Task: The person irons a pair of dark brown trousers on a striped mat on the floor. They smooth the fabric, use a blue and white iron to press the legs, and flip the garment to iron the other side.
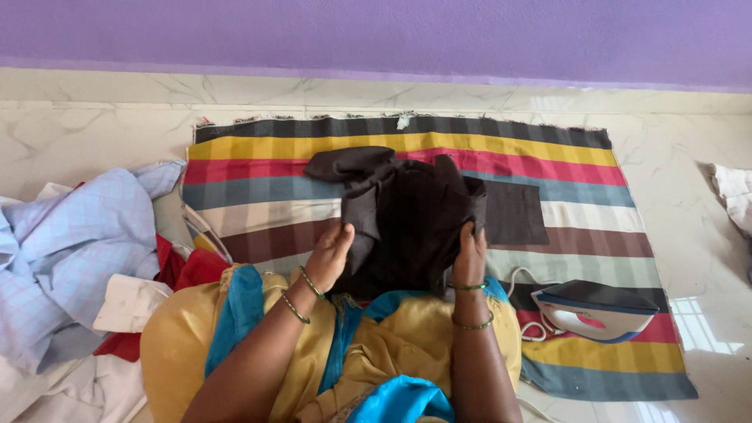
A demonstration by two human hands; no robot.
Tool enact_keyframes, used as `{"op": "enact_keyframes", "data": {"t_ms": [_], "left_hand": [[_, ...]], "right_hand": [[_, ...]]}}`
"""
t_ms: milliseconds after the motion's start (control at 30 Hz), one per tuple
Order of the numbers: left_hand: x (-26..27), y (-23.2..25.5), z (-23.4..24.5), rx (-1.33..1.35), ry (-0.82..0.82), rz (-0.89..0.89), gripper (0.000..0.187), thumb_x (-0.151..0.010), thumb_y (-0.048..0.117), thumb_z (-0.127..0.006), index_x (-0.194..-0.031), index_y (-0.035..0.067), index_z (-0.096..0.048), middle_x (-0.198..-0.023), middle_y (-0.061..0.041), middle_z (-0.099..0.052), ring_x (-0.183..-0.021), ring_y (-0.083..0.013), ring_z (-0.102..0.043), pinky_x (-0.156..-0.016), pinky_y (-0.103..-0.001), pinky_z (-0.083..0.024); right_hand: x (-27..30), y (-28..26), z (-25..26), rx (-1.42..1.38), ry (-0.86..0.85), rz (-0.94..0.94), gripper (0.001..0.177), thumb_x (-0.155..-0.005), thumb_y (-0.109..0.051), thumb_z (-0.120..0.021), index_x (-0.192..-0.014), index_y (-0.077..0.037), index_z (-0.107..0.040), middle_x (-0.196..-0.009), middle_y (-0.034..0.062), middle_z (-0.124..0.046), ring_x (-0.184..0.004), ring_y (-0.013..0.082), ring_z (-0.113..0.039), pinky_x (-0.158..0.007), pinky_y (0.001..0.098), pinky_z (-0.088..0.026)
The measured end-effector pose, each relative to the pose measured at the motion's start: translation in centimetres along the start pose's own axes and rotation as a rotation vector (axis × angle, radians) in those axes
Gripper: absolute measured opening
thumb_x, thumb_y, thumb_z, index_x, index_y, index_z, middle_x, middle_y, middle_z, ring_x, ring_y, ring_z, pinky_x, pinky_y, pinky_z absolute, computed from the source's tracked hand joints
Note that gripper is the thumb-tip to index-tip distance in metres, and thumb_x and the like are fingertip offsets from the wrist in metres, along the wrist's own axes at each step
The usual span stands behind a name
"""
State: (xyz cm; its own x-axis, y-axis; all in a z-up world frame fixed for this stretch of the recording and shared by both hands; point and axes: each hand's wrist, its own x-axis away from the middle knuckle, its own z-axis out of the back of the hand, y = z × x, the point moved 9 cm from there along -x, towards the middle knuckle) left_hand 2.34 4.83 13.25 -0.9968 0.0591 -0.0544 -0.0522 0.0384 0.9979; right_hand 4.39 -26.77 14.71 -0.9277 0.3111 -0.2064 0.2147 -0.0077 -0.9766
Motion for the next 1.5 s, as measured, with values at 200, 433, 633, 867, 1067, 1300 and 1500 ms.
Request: {"op": "enact_keyframes", "data": {"t_ms": [200,433,633,867,1067,1300,1500], "left_hand": [[2.5,2.1,-5.1,0.033,-0.148,0.032,0.056,-0.108,0.044,-0.044,-0.15,0.007,-0.047,-0.107,0.0,-0.054,-0.098,-0.0114,-0.049,-0.089,-0.028,-0.044],[3.4,4.6,-6.1,0.491,-0.226,0.057,0.081,-0.093,0.036,-0.069,-0.156,0.008,-0.026,-0.152,-0.006,-0.045,-0.143,-0.0195,-0.039,-0.118,-0.036,-0.031],[2.6,0.7,-5.1,0.507,-0.091,0.222,0.07,-0.094,0.029,-0.074,-0.151,-0.003,-0.046,-0.146,-0.014,-0.057,-0.134,-0.0218,-0.053,-0.112,-0.038,-0.042],[1.8,5.1,0.7,0.778,0.132,0.163,0.062,-0.093,0.038,-0.061,-0.145,0.014,-0.037,-0.139,-0.007,-0.055,-0.126,-0.0258,-0.058,-0.102,-0.051,-0.051],[2.9,13.6,8.4,0.897,0.082,-0.17,0.068,-0.103,0.05,-0.056,-0.153,0.007,-0.042,-0.154,-0.008,-0.051,-0.14,-0.0274,-0.053,-0.117,-0.05,-0.045],[3.8,14.5,14.6,0.963,0.214,-0.304,0.061,-0.107,0.05,-0.054,-0.155,0.014,-0.043,-0.154,-0.005,-0.053,-0.14,-0.0277,-0.054,-0.114,-0.051,-0.049],[4.8,14.1,18.0,1.012,0.29,-0.375,0.059,-0.108,0.05,-0.055,-0.155,0.014,-0.05,-0.156,-0.003,-0.056,-0.143,-0.024,-0.055,-0.12,-0.047,-0.049]], "right_hand": [[4.5,-4.8,-7.6,0.21,-0.366,0.071,0.044,-0.105,-0.025,-0.056,-0.137,0.006,-0.055,-0.129,0.019,-0.063,-0.118,0.0266,-0.056,-0.102,0.0366,-0.046],[9.8,-8.4,-13.1,0.553,-0.553,0.441,0.07,-0.102,-0.029,-0.057,-0.155,0.009,-0.031,-0.158,0.0334,-0.033,-0.147,0.0509,-0.034,-0.12,0.0517,-0.032],[11.0,-9.5,-15.2,0.718,-0.58,0.602,0.082,-0.088,-0.03,-0.072,-0.151,0.006,-0.035,-0.157,0.0307,-0.036,-0.146,0.0509,-0.035,-0.12,0.0585,-0.031],[10.6,-10.9,-14.0,0.694,-0.287,0.723,0.086,-0.071,-0.01,-0.071,-0.15,0.002,-0.039,-0.153,0.0281,-0.04,-0.142,0.0492,-0.042,-0.116,0.0593,-0.038],[4.7,-1.1,-8.8,0.95,-0.078,0.552,0.041,-0.089,-0.004,-0.07,-0.129,-0.008,-0.063,-0.134,0.0196,-0.059,-0.122,0.0426,-0.058,-0.103,0.0515,-0.049],[2.2,6.5,-10.3,0.726,-0.293,0.197,0.055,-0.085,-0.02,-0.076,-0.135,-0.008,-0.058,-0.124,0.0193,-0.059,-0.111,0.0416,-0.06,-0.095,0.0484,-0.051],[4.8,6.7,-15.1,0.795,-0.618,0.238,0.085,-0.074,-0.043,-0.087,-0.143,-0.011,-0.05,-0.136,0.0206,-0.052,-0.123,0.0446,-0.049,-0.101,0.0521,-0.044]]}}
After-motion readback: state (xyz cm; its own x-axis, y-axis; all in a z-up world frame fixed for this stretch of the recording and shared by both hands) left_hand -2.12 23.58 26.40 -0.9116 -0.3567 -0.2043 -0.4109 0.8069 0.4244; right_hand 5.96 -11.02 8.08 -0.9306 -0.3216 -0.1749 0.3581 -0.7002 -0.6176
